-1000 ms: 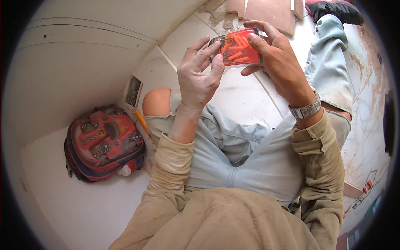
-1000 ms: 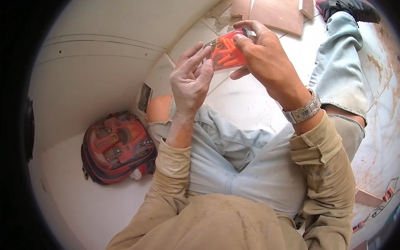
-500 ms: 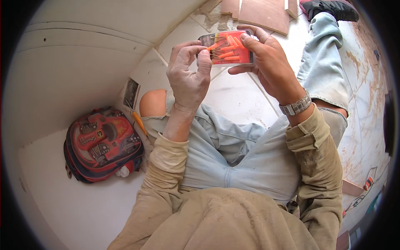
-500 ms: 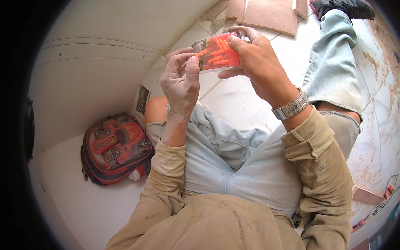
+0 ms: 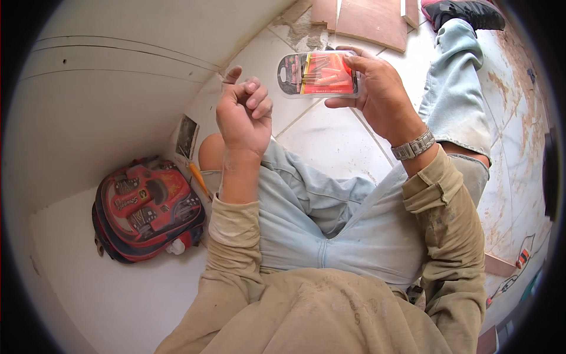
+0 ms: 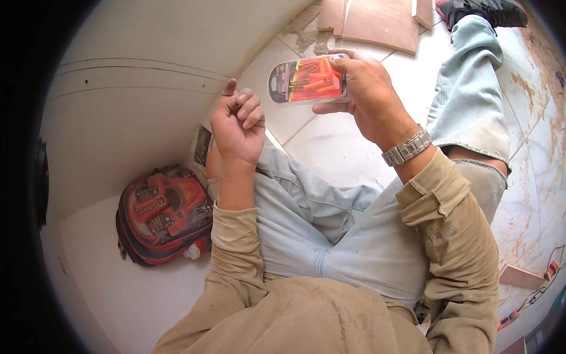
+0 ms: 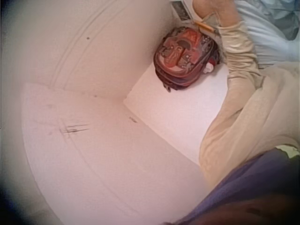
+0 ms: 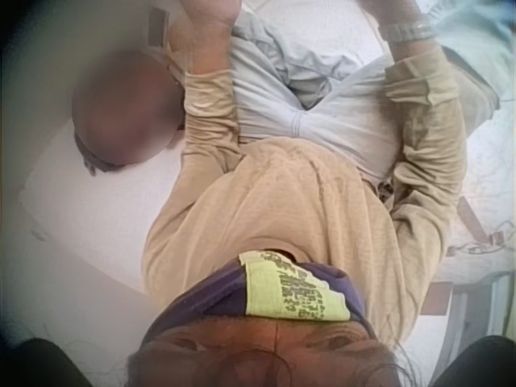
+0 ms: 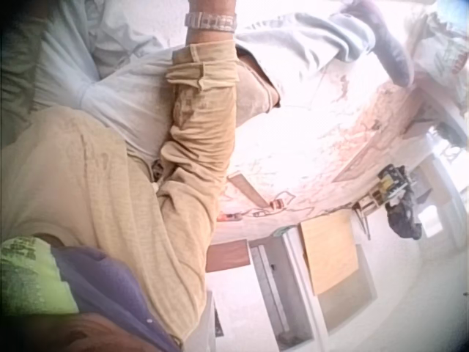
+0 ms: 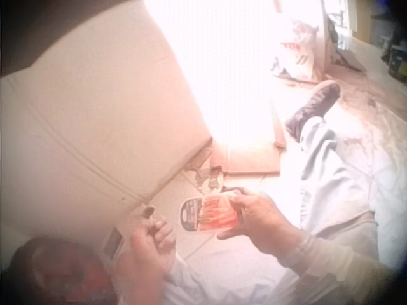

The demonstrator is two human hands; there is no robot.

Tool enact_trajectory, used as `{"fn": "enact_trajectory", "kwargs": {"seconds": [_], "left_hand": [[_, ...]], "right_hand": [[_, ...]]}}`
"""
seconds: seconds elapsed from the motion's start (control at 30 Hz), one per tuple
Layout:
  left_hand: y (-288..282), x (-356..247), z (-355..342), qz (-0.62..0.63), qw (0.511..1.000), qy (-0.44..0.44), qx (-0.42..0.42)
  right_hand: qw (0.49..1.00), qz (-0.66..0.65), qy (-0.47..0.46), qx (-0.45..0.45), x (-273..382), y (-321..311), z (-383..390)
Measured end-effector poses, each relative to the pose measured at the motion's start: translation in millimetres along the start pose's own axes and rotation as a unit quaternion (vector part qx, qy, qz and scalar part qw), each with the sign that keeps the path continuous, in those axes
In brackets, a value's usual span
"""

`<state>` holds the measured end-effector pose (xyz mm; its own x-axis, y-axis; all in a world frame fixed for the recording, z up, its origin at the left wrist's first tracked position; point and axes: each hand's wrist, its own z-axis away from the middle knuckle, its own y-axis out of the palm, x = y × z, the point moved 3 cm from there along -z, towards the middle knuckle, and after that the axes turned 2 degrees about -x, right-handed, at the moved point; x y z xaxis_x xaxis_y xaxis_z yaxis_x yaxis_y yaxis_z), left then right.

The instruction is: Measuring, fitting, and preparing wooden panels and hardware in a workshop setting.

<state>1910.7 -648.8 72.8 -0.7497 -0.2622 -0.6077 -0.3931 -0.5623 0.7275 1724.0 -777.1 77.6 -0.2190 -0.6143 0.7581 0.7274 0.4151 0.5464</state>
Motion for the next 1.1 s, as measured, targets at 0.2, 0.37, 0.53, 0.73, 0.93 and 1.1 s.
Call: {"fn": "enact_trajectory", "kwargs": {"seconds": [0.2, 0.37, 0.53, 0.73, 0.93, 1.1], "left_hand": [[32.4, 22.5, 21.9, -0.560, 0.765, 0.303, 0.097], [24.8, 30.1, 6.8, -0.547, 0.796, 0.259, 0.022], [25.0, 31.6, 7.8, -0.540, 0.789, 0.292, 0.014], [21.4, 34.3, 16.3, -0.638, 0.725, 0.258, 0.029], [13.3, 30.9, 15.8, -0.626, 0.750, 0.209, 0.043], [18.3, 27.9, 17.3, -0.657, 0.720, 0.221, 0.038]], "right_hand": [[0.999, 0.033, -0.016, -0.007, -0.1, 6.0, -1.6], [0.996, 0.080, -0.041, -0.001, -1.4, 4.6, -2.2], [0.994, 0.085, -0.062, 0.011, 1.7, 7.3, 1.6], [0.993, 0.100, -0.061, 0.005, 8.0, 8.5, 9.3], [0.993, 0.102, -0.058, 0.023, 6.7, 6.2, 7.0], [0.992, 0.104, -0.058, 0.035, 4.1, 6.1, 6.1]]}}
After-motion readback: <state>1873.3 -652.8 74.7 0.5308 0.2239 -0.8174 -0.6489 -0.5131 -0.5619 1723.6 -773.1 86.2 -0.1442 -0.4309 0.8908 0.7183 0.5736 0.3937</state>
